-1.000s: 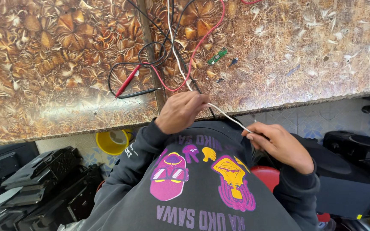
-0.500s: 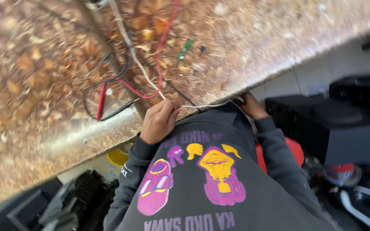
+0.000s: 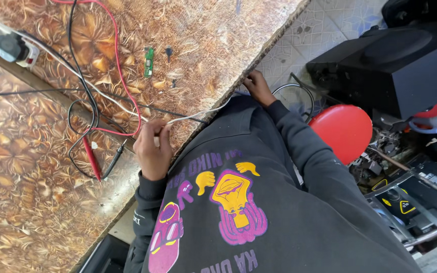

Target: The person connects a USB cable to a smartphone and a small green circuit board, then uses a multimeter to test the board. They later attach the circuit board to a hard drive and continue testing the connections.

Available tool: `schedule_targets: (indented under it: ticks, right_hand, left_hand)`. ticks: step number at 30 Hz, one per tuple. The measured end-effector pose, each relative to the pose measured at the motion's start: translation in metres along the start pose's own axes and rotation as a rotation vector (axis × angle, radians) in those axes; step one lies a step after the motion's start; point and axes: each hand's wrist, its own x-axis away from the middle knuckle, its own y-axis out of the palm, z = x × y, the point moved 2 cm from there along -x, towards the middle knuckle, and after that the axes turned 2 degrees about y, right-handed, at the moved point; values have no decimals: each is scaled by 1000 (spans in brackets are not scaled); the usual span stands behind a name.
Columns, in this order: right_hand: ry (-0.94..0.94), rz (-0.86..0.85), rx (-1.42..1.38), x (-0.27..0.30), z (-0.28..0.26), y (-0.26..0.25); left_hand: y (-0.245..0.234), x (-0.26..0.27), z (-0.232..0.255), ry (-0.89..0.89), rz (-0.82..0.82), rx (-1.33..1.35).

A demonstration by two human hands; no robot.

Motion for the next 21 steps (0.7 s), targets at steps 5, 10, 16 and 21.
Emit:
schedule_targets:
  ticks: [5,10,16,21]
  right_hand:
    - [46,-15,15,-30,-22,4]
    - [256,7,-28,-36,6,-13]
    - [578,19,-92,-59,37,-22]
    - [6,-402,683,-52,61,5]
  left_hand:
    - [6,4,-6,-18,75,-43]
    - [9,5,0,-17,102,-63]
    - [10,11,11,-53,163,-51]
    - [10,14,21,-77,166,-61]
